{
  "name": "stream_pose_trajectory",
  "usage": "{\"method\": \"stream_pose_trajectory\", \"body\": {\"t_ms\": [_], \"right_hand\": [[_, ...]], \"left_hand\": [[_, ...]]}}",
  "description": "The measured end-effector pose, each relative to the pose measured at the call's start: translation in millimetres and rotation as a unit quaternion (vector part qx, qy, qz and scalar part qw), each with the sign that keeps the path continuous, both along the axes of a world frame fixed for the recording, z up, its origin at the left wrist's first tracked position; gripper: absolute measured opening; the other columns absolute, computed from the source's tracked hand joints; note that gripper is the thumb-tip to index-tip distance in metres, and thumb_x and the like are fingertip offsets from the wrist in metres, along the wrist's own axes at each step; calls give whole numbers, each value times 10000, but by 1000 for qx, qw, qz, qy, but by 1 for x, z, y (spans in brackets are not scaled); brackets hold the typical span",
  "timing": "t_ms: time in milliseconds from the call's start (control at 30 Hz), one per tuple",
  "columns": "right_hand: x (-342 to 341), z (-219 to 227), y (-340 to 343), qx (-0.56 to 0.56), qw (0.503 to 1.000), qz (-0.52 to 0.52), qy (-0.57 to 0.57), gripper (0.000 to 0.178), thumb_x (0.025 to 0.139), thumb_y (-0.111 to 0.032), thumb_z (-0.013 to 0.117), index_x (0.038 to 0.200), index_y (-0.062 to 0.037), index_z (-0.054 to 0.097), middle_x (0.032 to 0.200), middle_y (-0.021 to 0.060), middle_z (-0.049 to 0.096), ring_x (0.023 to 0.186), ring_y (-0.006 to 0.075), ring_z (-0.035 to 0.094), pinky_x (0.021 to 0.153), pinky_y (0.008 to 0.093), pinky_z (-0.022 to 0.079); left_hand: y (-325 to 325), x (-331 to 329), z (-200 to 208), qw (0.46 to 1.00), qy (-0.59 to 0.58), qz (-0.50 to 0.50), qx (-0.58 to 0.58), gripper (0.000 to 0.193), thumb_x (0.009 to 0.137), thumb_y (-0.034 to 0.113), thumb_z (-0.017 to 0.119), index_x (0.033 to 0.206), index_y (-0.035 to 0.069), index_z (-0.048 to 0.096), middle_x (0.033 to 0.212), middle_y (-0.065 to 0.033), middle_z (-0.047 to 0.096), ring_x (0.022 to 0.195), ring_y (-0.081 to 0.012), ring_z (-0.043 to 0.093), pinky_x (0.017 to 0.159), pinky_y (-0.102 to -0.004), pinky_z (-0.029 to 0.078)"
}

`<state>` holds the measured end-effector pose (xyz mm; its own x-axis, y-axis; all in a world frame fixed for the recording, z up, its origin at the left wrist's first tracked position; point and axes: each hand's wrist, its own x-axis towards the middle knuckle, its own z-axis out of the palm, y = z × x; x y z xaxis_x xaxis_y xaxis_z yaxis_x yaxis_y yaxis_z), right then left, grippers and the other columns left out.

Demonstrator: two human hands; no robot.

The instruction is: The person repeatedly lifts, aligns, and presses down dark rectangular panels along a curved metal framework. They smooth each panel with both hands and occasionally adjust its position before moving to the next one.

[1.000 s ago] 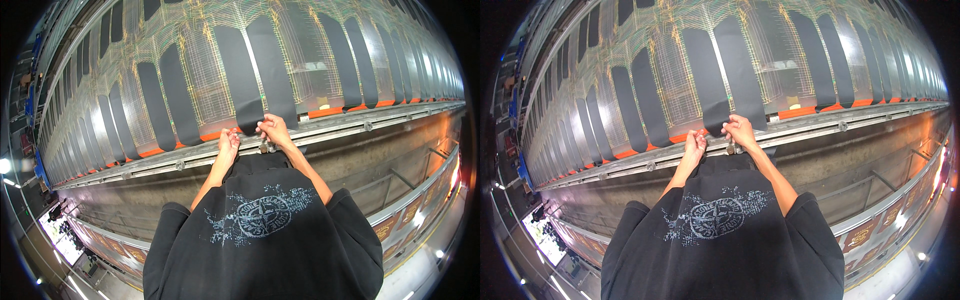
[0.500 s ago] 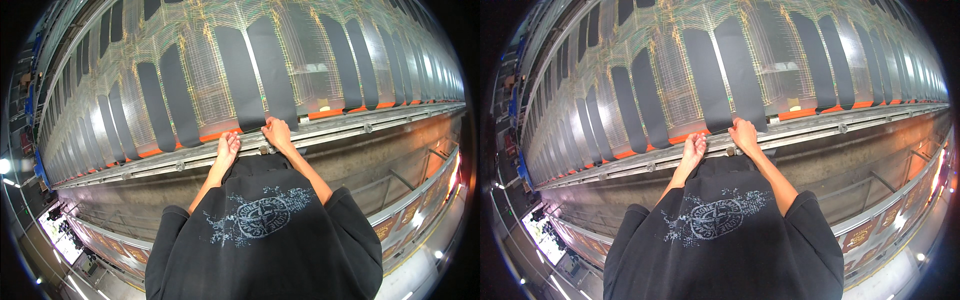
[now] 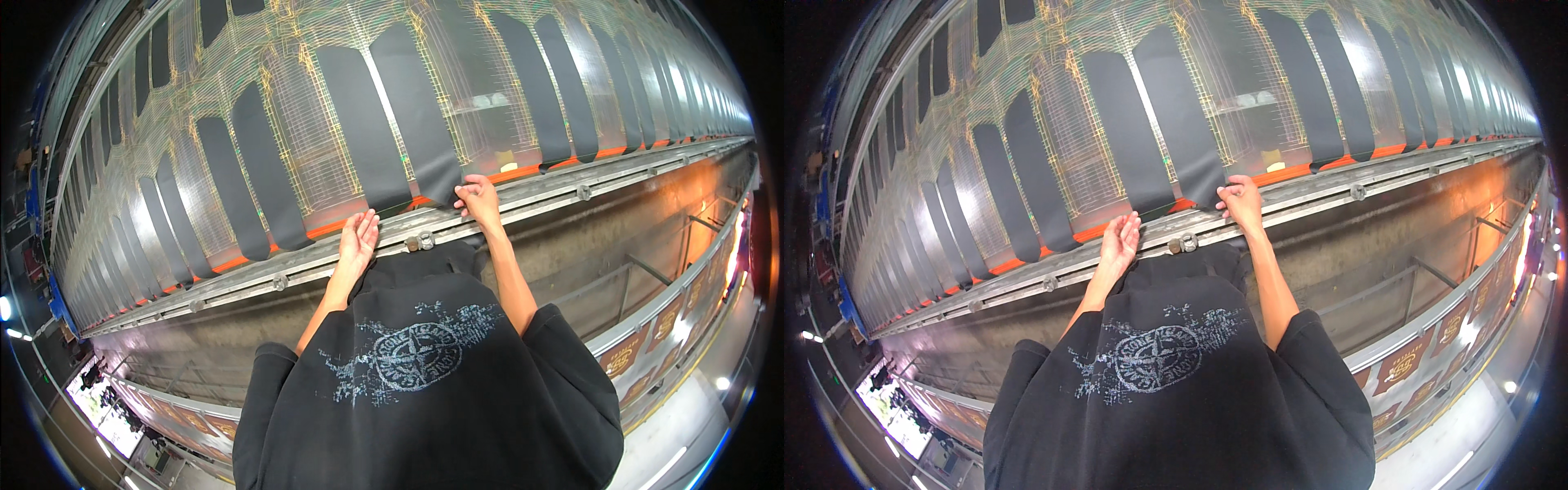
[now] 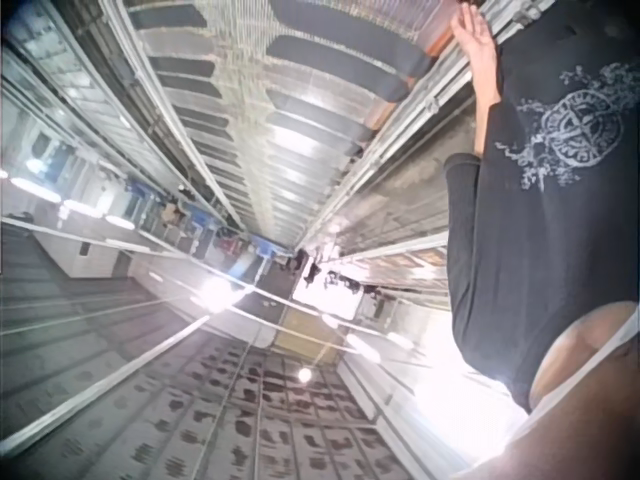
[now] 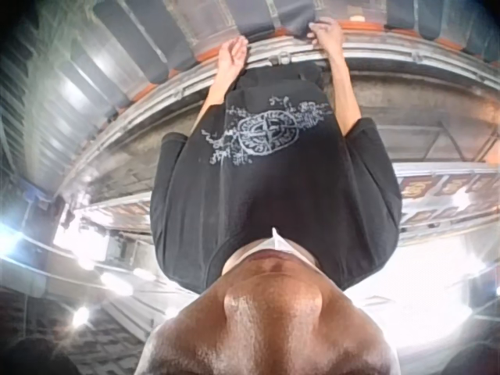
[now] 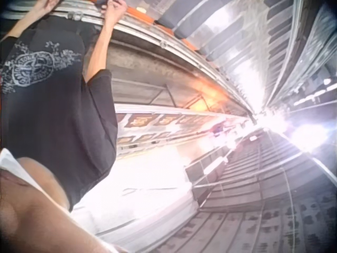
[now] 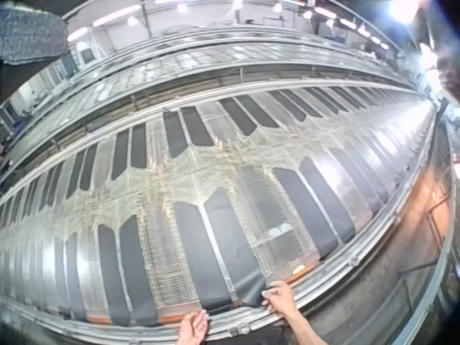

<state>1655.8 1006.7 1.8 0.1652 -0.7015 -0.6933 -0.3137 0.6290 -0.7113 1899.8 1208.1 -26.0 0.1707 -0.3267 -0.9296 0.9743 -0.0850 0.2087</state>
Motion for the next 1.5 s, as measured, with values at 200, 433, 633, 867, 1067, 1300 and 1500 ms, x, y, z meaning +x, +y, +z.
{"method": "stream_pose_trajectory", "body": {"t_ms": [200,433,633,867,1067,1300,1500], "right_hand": [[17,0,-24,32,992,26,-117,150,953,-67,695,1080,5,664,972,46,715,826,130,717,684,254,583],[18,-21,-27,-55,987,148,9,120,889,-82,718,971,-8,672,762,36,698,702,108,693,601,255,520],[8,-15,-24,-61,983,171,33,106,901,-97,706,946,-9,669,718,32,706,645,95,667,577,286,507],[12,-6,-26,-137,962,233,32,119,967,-86,701,936,-22,605,682,-21,618,689,71,657,604,271,514],[6,11,-40,-72,948,309,7,234,956,-79,701,813,-30,524,617,-22,587,583,75,616,562,269,491],[-5,14,-48,-88,936,328,89,161,908,-103,741,855,-2,628,611,24,639,554,148,674,558,317,512],[-4,22,-20,-276,849,322,316,360,823,-320,820,996,-22,716,833,170,746,851,388,724,748,476,548]], "left_hand": [[-23,-18,5,994,65,-46,-79,193,1051,178,610,1171,27,605,1302,-151,698,1108,-286,721,770,-342,670],[-25,-21,2,989,93,-100,-53,197,1062,173,594,1168,10,624,1247,-135,716,1067,-264,734,774,-338,674],[-23,-21,6,990,86,-103,-46,203,1066,179,584,1167,8,625,1243,-133,714,1036,-253,738,754,-326,674],[-22,-23,4,990,86,-105,-48,181,1015,182,609,1093,20,627,1198,-129,734,1015,-253,747,742,-330,670],[-24,-22,10,989,83,-117,-26,186,959,174,621,1054,15,623,1175,-141,742,982,-254,755,737,-326,666],[-26,-23,9,989,84,-120,-21,188,948,172,627,1047,12,630,1174,-141,742,980,-254,756,735,-327,663],[-24,-24,5,989,88,-121,-16,195,961,173,630,1069,10,631,1200,-138,735,1000,-257,751,740,-330,660]]}}
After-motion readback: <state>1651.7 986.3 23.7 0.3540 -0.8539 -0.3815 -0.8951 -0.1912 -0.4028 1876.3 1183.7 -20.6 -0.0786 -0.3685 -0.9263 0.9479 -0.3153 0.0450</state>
